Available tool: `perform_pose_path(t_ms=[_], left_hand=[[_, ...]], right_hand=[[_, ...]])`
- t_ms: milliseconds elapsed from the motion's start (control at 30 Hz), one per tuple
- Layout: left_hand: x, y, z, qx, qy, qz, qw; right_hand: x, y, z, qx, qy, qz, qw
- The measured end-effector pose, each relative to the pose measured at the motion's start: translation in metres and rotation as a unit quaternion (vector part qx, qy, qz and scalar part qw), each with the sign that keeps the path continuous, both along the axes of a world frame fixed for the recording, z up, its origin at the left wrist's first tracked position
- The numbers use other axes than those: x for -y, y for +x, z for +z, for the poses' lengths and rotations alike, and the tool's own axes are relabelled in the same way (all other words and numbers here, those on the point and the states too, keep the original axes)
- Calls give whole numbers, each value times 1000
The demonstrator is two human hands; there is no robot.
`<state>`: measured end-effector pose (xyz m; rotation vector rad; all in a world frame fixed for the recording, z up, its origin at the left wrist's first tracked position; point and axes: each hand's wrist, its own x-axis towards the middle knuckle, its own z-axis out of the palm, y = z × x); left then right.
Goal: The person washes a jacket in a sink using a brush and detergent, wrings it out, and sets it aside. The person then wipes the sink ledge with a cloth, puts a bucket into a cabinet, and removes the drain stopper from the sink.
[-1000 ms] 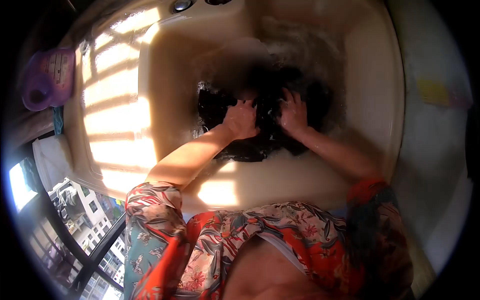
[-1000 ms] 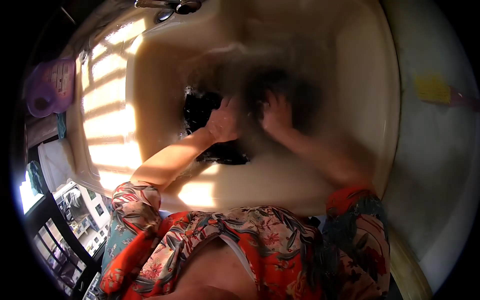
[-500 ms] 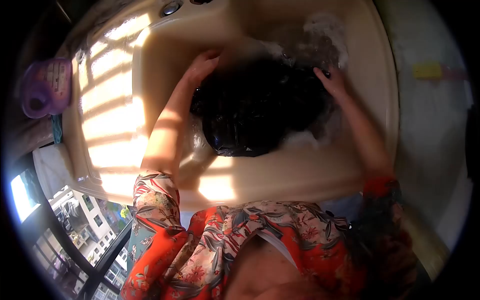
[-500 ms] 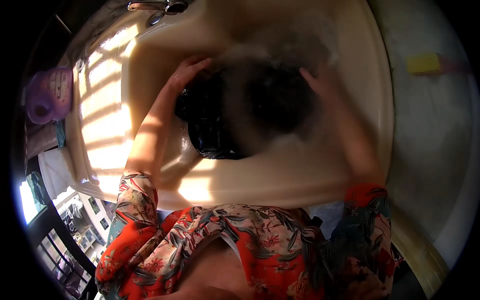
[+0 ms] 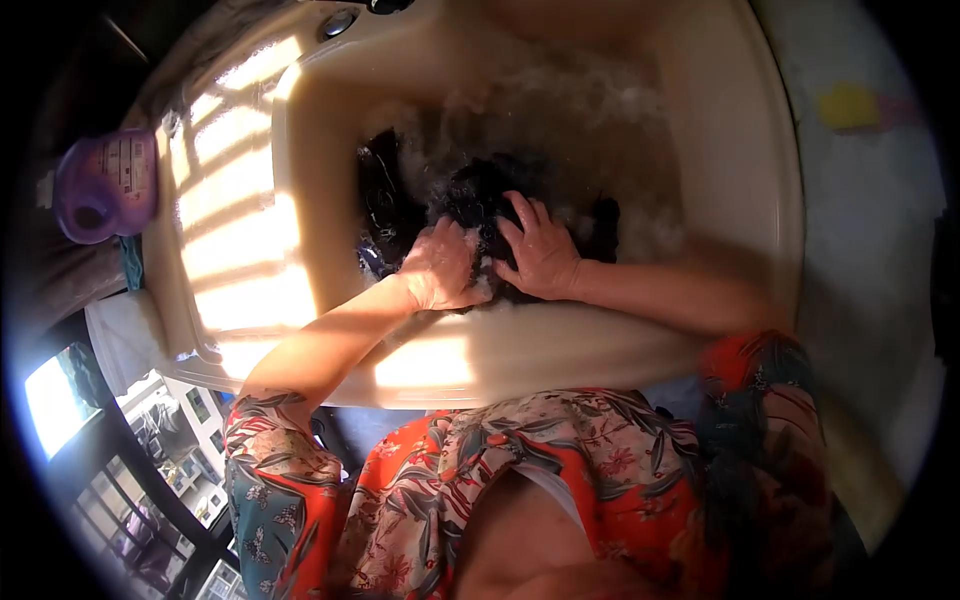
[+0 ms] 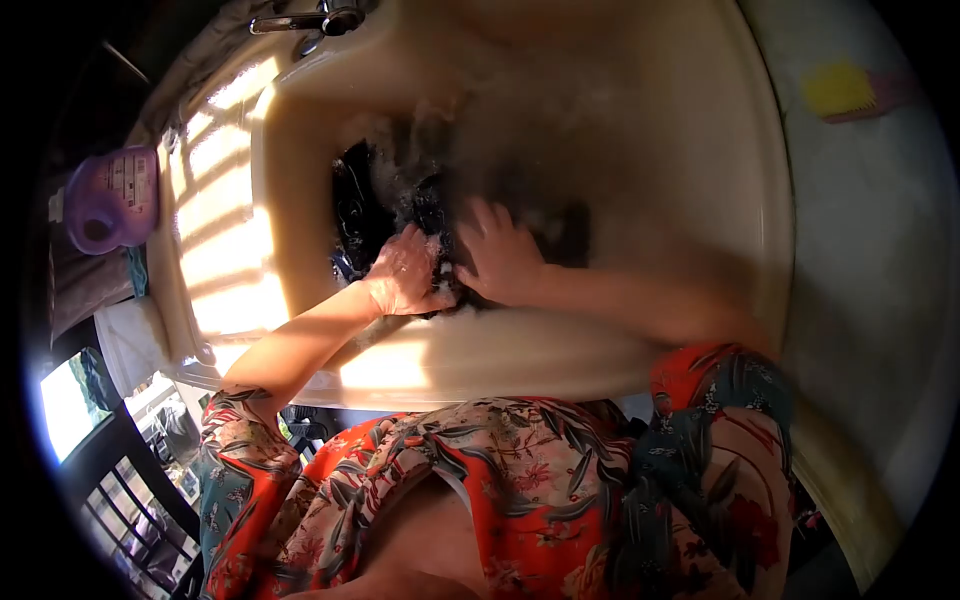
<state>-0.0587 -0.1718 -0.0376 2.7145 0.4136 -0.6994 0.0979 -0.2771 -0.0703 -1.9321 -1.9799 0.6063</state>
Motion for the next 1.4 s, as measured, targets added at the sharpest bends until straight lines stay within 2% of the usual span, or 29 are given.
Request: perform_pose_path(t_ms=[67, 100, 133, 200, 267, 367, 467, 500, 533, 567, 600, 633, 667, 700, 733, 767, 800, 833, 867, 900, 933, 967, 1000, 1067, 1133, 1200, 1233, 1333, 1400], left_hand=[[2, 20, -16, -30, 10, 53, 998], [1, 30, -29, -45, 12, 81, 996], [-2, 37, -52, 1, 9, 111, 994], [-6, 47, -129, 90, 0, 165, 982], [-31, 60, -252, 285, 76, 72, 953], [-67, 107, -211, 135, -17, 171, 976], [-82, 117, -101, 5, -86, 257, 963], [-86, 102, -66, 61, -75, 229, 969], [-82, 89, -17, 95, -110, 264, 953], [-93, 67, -8, 263, 14, 194, 945], [-102, 47, 4, 240, 175, 197, 934], [-113, 34, -10, 268, -50, 352, 895], [-114, 28, -22, 277, -274, 480, 786], [-106, 33, -39, 266, -341, 537, 724], [-90, 48, -48, 250, -406, 586, 655], [-91, 61, -59, 221, -487, 511, 673], [-84, 65, -53, 198, -499, 457, 709], [-81, 68, -36, 175, -507, 401, 743], [-80, 70, -24, 151, -509, 340, 776], [-67, 62, -18, 185, -417, 301, 837], [-47, 50, -11, 216, -320, 256, 886], [-25, 40, -12, 163, -126, 216, 954], [-10, 33, -13, 135, -70, 169, 974], [4, 26, -15, 78, 45, 73, 993], [1, 33, -28, 37, 56, 59, 996], [-6, 40, -49, -15, 80, 44, 996], [-8, 40, -64, 37, 109, 57, 992], [-32, 49, -115, 86, -51, 132, 986], [-36, 64, -158, 98, -8, 202, 974]], right_hand=[[-6, -4, -21, 59, -24, -21, 998], [-12, -1, -39, 38, -47, -49, 997], [-20, 4, -61, 32, -19, -85, 996], [-32, 18, -106, 19, 31, -162, 986], [-58, 46, -137, 48, 49, -170, 983], [-77, 76, -174, -70, 84, -149, 983], [-101, 97, -63, -166, -111, -245, 949], [-111, 116, -66, -229, -184, -214, 932], [-99, 133, -68, -172, -9, -171, 970], [-89, 153, -49, -255, -45, -208, 943], [-83, 175, -46, -361, -99, -264, 889], [-82, 179, -26, -416, -120, -274, 858], [-80, 179, -10, -470, -145, -284, 823], [-93, 163, -8, -424, -140, -342, 827], [-106, 149, -26, -417, -160, -312, 839], [-119, 135, -44, -410, -178, -281, 849], [-127, 126, -46, -418, -214, -186, 863], [-124, 105, -20, -373, -213, -176, 885], [-116, 97, 5, -334, -181, -92, 920], [-103, 91, 0, -216, -101, -34, 970], [-74, 77, -2, -171, 5, -29, 985], [-48, 64, -3, -123, 64, -8, 990], [-28, 55, 3, -105, 73, 19, 992], [-5, 42, -7, -63, 105, 53, 991], [1, 30, -31, 5, 143, 28, 989], [-2, 29, -40, 33, 99, 12, 994], [-4, 29, -45, 46, 74, 4, 996], [-32, 37, -68, 77, -102, -76, 989], [-69, 55, -98, 33, -136, -78, 987]])
